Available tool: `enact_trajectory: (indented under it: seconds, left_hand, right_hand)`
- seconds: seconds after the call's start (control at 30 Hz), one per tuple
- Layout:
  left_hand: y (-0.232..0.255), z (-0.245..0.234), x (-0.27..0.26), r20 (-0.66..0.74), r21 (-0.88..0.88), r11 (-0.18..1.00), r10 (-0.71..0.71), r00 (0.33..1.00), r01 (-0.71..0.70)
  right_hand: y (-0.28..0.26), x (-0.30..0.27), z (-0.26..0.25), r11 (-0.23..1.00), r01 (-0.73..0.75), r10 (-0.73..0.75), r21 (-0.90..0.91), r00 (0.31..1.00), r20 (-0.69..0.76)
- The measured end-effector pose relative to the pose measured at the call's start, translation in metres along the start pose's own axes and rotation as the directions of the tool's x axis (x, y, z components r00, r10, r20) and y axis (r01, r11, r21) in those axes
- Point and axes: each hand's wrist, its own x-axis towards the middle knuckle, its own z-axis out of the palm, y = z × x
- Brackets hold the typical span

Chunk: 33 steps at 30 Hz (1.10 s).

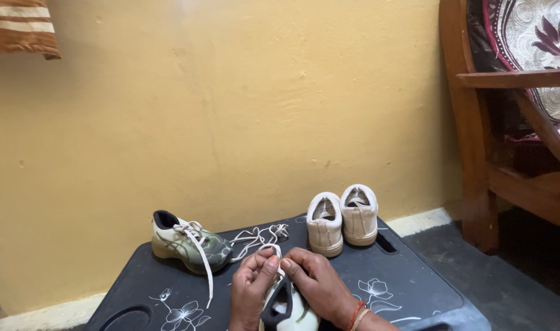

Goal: The person removes the laces from two pairs of shoes placed on a small table, then re-laces each shoe by threading the laces through the eyelets and tying them. The person handles the shoes one at a time, adjusting the laces and securing the knots.

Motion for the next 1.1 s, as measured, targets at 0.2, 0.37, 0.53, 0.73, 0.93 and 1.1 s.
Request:
enact_trajectory:
  seconds: [0.2,0.37,0.53,0.73,0.93,1.1]
  left_hand:
    - [0.019,0.009,-0.007,0.006,0.045,0.992,-0.115,0.993,0.115]
    - [0.022,0.009,-0.012,-0.079,0.142,0.981,-0.121,0.989,0.132]
    - [0.021,0.01,-0.01,-0.151,0.06,0.989,-0.123,0.981,0.133]
    - [0.036,0.015,-0.013,-0.337,0.088,0.995,-0.01,0.941,0.042]
    - [0.05,0.012,-0.019,-0.618,0.245,0.968,0.109,0.779,0.059]
    - [0.039,-0.009,-0.014,-0.777,-0.038,0.999,-0.027,0.629,-0.004]
  right_hand:
    - [0.002,0.001,0.001,1.0,0.011,-0.011,0.0,1.0,-0.02]
    - [0.001,0.001,0.001,1.0,-0.009,0.009,-0.019,1.0,-0.021]
    - [-0.007,-0.001,0.001,1.0,-0.022,0.022,-0.013,1.0,-0.023]
    - [-0.016,-0.005,-0.001,0.998,0.031,-0.032,0.053,0.999,0.015]
    - [-0.015,-0.004,-0.001,0.997,0.045,-0.048,0.064,0.998,0.04]
    - [-0.016,-0.004,-0.002,0.998,0.024,-0.027,0.05,0.998,0.049]
